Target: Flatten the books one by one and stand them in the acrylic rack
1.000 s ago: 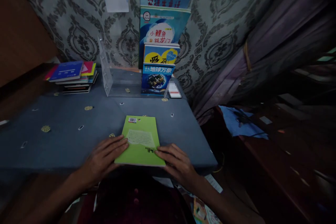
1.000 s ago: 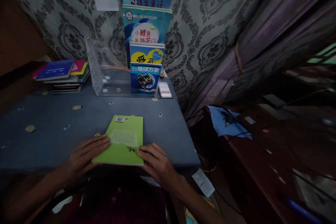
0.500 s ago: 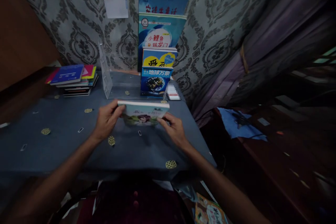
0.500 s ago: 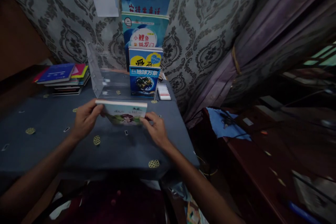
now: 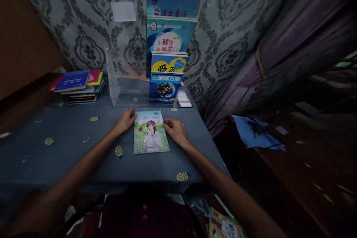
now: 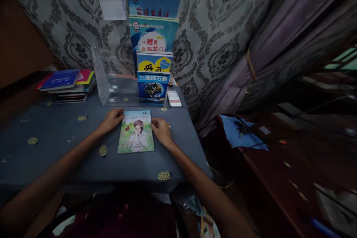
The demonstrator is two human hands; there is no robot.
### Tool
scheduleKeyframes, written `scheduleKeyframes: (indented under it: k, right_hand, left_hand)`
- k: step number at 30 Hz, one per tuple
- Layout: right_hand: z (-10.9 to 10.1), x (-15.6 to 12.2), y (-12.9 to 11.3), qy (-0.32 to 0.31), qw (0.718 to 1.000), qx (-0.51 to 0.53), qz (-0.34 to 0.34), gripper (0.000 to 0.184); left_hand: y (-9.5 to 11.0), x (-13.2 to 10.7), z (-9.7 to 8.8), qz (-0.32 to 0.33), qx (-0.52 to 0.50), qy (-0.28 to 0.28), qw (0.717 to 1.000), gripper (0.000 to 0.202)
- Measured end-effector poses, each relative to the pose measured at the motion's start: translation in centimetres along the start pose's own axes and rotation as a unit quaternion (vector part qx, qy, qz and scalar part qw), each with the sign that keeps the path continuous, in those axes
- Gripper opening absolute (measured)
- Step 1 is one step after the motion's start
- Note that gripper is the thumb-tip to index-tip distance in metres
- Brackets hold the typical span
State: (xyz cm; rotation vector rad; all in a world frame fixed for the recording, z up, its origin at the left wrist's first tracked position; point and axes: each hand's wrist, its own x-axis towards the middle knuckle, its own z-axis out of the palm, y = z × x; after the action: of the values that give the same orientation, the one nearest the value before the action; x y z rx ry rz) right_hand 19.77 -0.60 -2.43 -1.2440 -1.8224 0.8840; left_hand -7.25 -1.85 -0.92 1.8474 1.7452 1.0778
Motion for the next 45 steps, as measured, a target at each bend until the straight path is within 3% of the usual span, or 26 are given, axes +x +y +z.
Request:
scheduleKeyframes:
  k: [3, 6, 13, 19, 28, 34, 45]
  right_hand:
    - [0.1, -0.6, 0.5, -0.011, 0.994, -0.097, -0.057, 0.017]
    - [0.2, -1.1, 0.7, -0.014, 0.987, -0.128, -0.095, 0.020]
    - [0.5, -1.7, 0.6, -0.016, 0.985, -0.128, -0.115, 0.023]
    - [0.4, -1.6, -0.1, -0.051, 0.976, -0.173, -0.122, 0.023]
    - [0.9, 0.3, -0.3, -0.079, 0.941, -0.277, -0.179, 0.034]
    - [1.2, 0.8, 0.6, -0.088, 0.942, -0.264, -0.189, 0.042]
    - [1.0, 0.8, 0.2, -0.102, 0.947, -0.260, -0.161, 0.044]
  left_hand:
    - [-0.6, -1.0, 0.7, 0.047, 0.090, -0.013, 0.995, 0.024]
    - [-0.6, -1.7, 1.1, 0.100, 0.188, -0.033, 0.977, 0.027]
    - [-0.1, -1.9, 1.3, 0.107, 0.297, -0.027, 0.949, 0.032]
    - [0.8, -1.9, 1.0, 0.126, 0.330, -0.040, 0.935, 0.032]
    - [1.3, -1.2, 1.2, 0.130, 0.338, -0.091, 0.927, 0.042]
    - [1.1, -0.9, 1.6, 0.131, 0.310, -0.102, 0.936, 0.049]
    - [2.8, 0.5, 4.3, 0.212, 0.263, -0.112, 0.935, 0.035]
